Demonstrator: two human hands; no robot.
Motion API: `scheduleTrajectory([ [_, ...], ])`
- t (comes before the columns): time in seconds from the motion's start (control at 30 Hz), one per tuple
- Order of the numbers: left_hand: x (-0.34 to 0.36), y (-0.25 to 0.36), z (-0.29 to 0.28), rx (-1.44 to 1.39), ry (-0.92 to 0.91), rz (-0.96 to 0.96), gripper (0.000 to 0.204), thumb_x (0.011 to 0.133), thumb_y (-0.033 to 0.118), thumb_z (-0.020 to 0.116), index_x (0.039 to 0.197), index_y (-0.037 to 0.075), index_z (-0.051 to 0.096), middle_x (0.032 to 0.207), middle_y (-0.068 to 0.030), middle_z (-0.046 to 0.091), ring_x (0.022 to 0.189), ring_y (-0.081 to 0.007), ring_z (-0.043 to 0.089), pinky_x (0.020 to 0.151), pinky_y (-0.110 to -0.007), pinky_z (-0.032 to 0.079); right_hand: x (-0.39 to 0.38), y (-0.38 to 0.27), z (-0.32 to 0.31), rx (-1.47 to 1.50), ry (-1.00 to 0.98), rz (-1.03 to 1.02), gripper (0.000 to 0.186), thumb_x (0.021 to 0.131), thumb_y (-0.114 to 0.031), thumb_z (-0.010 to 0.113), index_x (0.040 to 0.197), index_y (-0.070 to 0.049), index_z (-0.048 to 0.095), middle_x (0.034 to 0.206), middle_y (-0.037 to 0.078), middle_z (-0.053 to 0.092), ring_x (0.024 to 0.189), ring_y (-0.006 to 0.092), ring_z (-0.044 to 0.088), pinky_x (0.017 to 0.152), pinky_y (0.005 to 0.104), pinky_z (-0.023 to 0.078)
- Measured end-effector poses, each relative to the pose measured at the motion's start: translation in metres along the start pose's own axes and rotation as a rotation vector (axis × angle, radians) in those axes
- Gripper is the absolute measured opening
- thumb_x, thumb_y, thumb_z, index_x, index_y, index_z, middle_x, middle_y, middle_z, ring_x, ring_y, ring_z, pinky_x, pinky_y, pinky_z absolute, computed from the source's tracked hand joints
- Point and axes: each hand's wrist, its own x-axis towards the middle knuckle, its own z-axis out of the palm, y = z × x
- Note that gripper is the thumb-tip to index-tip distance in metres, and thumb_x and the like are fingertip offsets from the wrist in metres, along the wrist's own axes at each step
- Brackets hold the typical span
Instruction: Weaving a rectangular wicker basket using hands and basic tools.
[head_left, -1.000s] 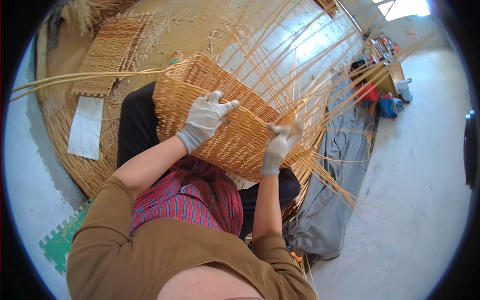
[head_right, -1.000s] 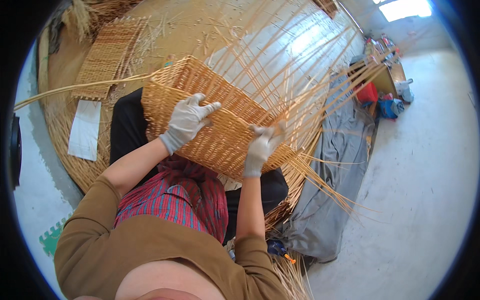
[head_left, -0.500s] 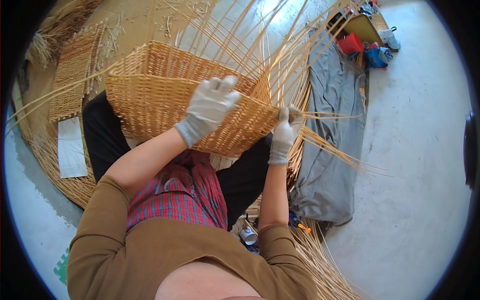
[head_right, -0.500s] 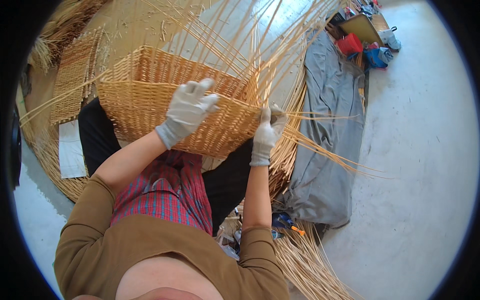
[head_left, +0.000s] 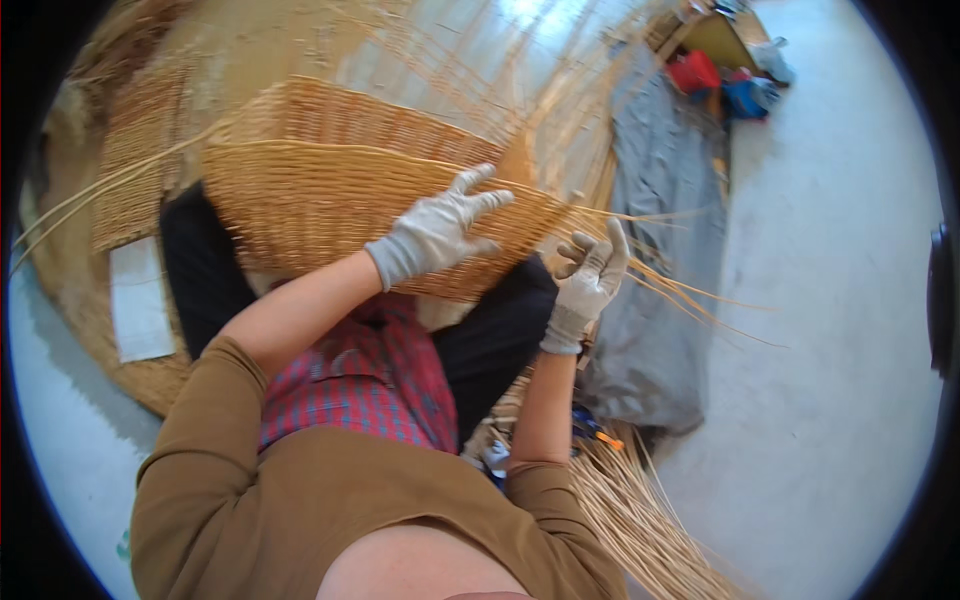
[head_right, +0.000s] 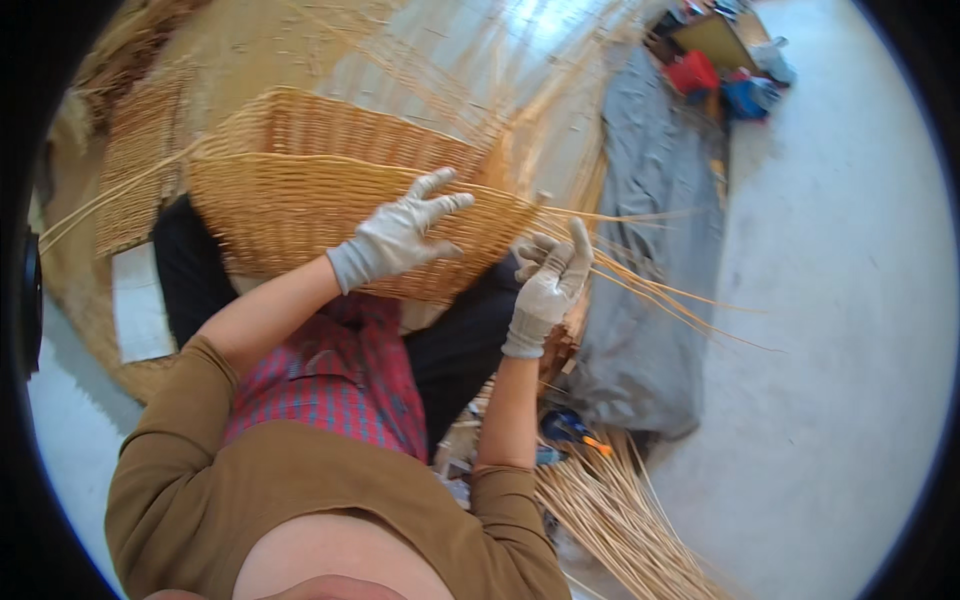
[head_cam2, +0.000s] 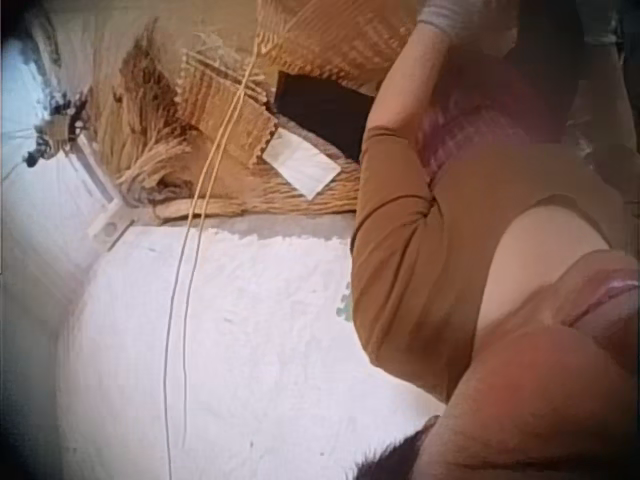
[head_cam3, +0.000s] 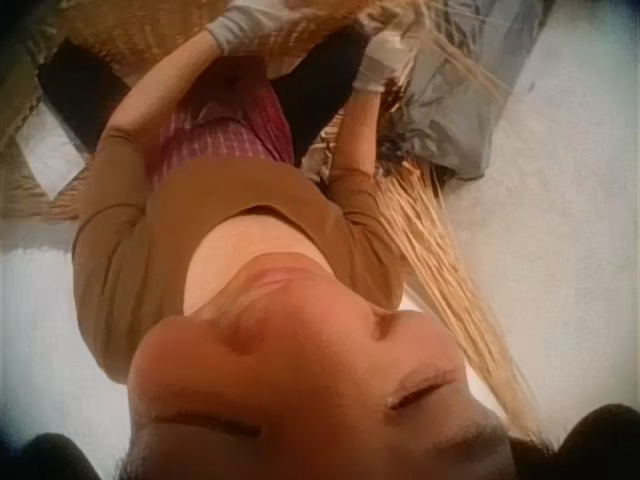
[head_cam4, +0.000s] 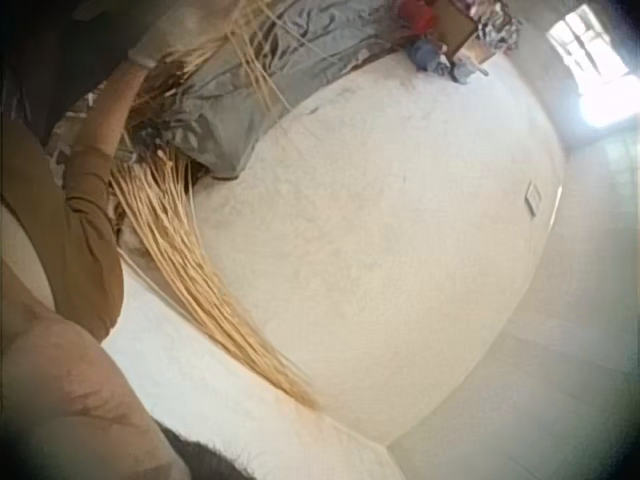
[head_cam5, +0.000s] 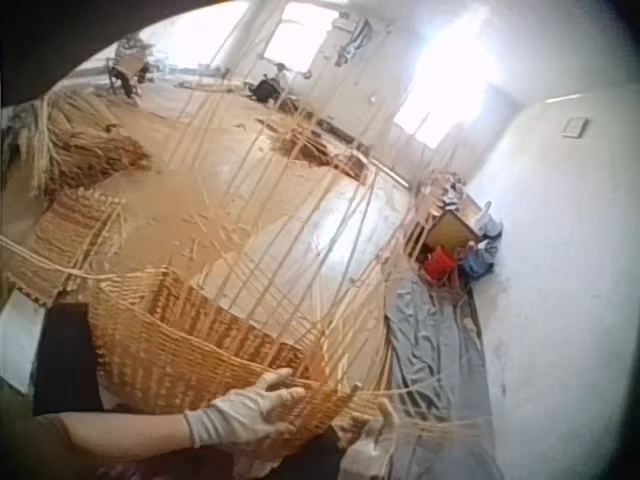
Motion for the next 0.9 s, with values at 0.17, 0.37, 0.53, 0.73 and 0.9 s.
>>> scheduleTrajectory([
  [0.17, -0.092, -0.089, -0.138, -0.504, 0.412, -0.7, 0.014, 0.094, 0.018, 0.075, 0.101, 0.005, 0.075, 0.084, -0.0015, 0.072, 0.063, -0.0086, 0.062, 0.057, -0.026, 0.052, -0.055, 0.016, 0.099, -0.09, -0.61, -0.011, 0.022, 0.105, -0.01, 0.054, 0.121, -0.008, 0.069, 0.09, 0.002, 0.069, 0.078, 0.0076, 0.063, 0.062, 0.0222, 0.048],
  [0.37, -0.129, -0.137, -0.268, -0.559, 0.602, -0.586, 0.021, 0.092, 0.007, 0.074, 0.111, 0.002, 0.067, 0.094, -0.0024, 0.071, 0.07, -0.0043, 0.061, 0.061, -0.017, 0.05, -0.166, -0.011, 0.235, 0.018, -1.302, -0.434, 0.03, 0.094, 0.001, 0.063, 0.121, -0.009, 0.07, 0.104, 0.012, 0.07, 0.093, 0.0225, 0.069, 0.079, 0.0313, 0.056],
  [0.53, -0.15, -0.116, -0.275, -1.065, 0.433, -0.671, 0.038, 0.096, 0.007, 0.069, 0.131, -0.002, 0.06, 0.116, -0.0105, 0.069, 0.105, -0.013, 0.063, 0.092, -0.026, 0.051, -0.208, -0.028, 0.316, 0.055, -1.337, -1.077, 0.045, 0.083, -0.022, 0.072, 0.127, -0.017, 0.067, 0.125, 0.012, 0.064, 0.116, 0.0348, 0.061, 0.103, 0.0451, 0.047],
  [0.73, -0.104, -0.129, -0.279, -0.524, 0.13, -0.508, 0.044, 0.108, 0.027, 0.047, 0.138, -0.005, 0.053, 0.132, -0.015, 0.062, 0.124, -0.0234, 0.06, 0.106, -0.035, 0.049, -0.22, -0.02, 0.311, -0.257, -1.586, -1.038, 0.017, 0.08, -0.028, 0.075, 0.085, -0.014, 0.067, 0.078, 0.005, 0.06, 0.082, 0.029, 0.061, 0.079, 0.0444, 0.049],
  [0.9, -0.072, -0.205, -0.239, -0.994, 0.421, -0.68, 0.054, 0.109, 0.047, 0.04, 0.115, -0.001, 0.064, 0.102, -0.0155, 0.07, 0.094, -0.0221, 0.068, 0.088, -0.035, 0.054, -0.16, 0.039, 0.269, 0.556, -0.943, -0.334, 0.014, 0.097, -0.017, 0.058, 0.086, -0.012, 0.064, 0.083, 0.007, 0.066, 0.082, 0.0252, 0.063, 0.084, 0.0447, 0.052],
])
